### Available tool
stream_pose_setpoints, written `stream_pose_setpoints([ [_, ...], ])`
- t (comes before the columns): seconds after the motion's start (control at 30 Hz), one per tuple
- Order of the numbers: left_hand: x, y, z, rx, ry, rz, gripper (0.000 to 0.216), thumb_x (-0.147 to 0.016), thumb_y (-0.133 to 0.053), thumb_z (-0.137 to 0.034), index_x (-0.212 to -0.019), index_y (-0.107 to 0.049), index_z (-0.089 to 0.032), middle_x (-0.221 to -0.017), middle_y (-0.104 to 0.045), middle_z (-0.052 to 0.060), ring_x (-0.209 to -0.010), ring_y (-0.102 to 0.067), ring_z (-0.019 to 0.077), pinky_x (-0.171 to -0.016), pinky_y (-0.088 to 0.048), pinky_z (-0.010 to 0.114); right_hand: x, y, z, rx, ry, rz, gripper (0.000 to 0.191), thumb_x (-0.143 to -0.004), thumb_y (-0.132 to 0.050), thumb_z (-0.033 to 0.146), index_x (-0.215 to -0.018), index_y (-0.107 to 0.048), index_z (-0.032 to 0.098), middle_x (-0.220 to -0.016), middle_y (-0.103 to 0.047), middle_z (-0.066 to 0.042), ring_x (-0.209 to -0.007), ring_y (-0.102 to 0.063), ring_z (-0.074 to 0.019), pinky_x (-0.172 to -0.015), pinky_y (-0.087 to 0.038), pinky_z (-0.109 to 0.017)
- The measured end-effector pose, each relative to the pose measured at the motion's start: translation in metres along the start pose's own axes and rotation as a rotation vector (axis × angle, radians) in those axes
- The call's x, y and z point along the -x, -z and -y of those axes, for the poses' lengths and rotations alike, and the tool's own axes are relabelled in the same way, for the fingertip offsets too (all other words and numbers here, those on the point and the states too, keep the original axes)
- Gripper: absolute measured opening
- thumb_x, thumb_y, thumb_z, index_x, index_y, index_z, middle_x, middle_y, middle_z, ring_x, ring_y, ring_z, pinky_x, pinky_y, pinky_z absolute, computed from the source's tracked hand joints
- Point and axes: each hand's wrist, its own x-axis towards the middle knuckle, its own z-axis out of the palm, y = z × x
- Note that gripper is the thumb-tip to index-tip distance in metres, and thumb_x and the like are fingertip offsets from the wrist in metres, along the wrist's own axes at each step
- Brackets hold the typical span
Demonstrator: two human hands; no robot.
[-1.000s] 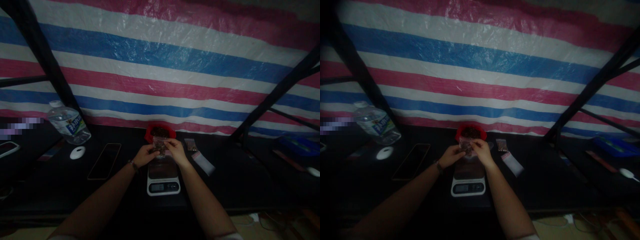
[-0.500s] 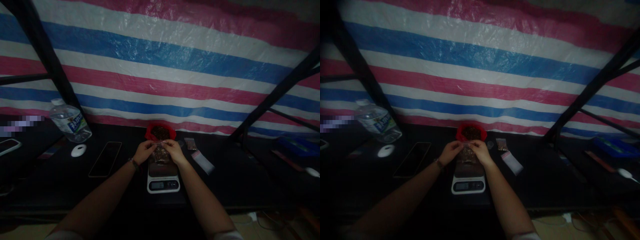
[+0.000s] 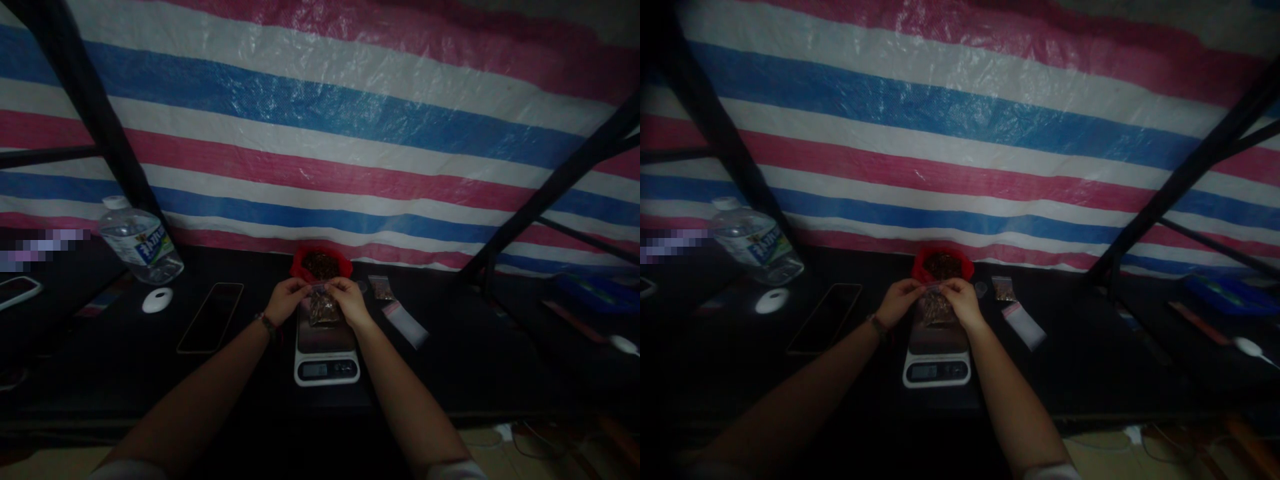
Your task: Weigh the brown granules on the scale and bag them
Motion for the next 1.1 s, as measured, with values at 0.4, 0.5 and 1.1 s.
stream_pose_setpoints([
  [0.4,0.002,-0.001,-0.006,-0.031,0.008,-0.006,0.027,-0.072,-0.065,-0.041,-0.074,-0.066,-0.014,-0.068,-0.066,0.002,-0.063,-0.059,0.0134,-0.060,-0.047,0.024,0.003,-0.002,0.001,-0.017,0.004,0.063,0.021,-0.070,-0.067,0.038,-0.073,-0.067,0.017,-0.067,-0.065,0.000,-0.059,-0.056,-0.0131,-0.058,-0.042,-0.023],
  [0.5,0.005,-0.003,-0.009,-0.041,0.018,0.010,0.029,-0.071,-0.066,-0.042,-0.075,-0.067,-0.013,-0.069,-0.067,0.003,-0.063,-0.059,0.0138,-0.059,-0.047,0.024,0.004,-0.003,0.002,-0.010,0.006,0.090,0.020,-0.069,-0.068,0.036,-0.075,-0.069,0.017,-0.069,-0.067,-0.001,-0.061,-0.058,-0.0141,-0.059,-0.043,-0.024],
  [1.1,0.009,-0.008,-0.010,-0.011,-0.013,0.044,0.027,-0.073,-0.064,-0.039,-0.083,-0.069,-0.014,-0.079,-0.071,0.005,-0.072,-0.064,0.0164,-0.068,-0.050,0.026,0.011,-0.011,0.014,0.164,0.075,0.098,0.018,-0.069,-0.065,0.034,-0.073,-0.069,0.018,-0.069,-0.067,-0.002,-0.062,-0.059,-0.0155,-0.058,-0.045,-0.025],
])
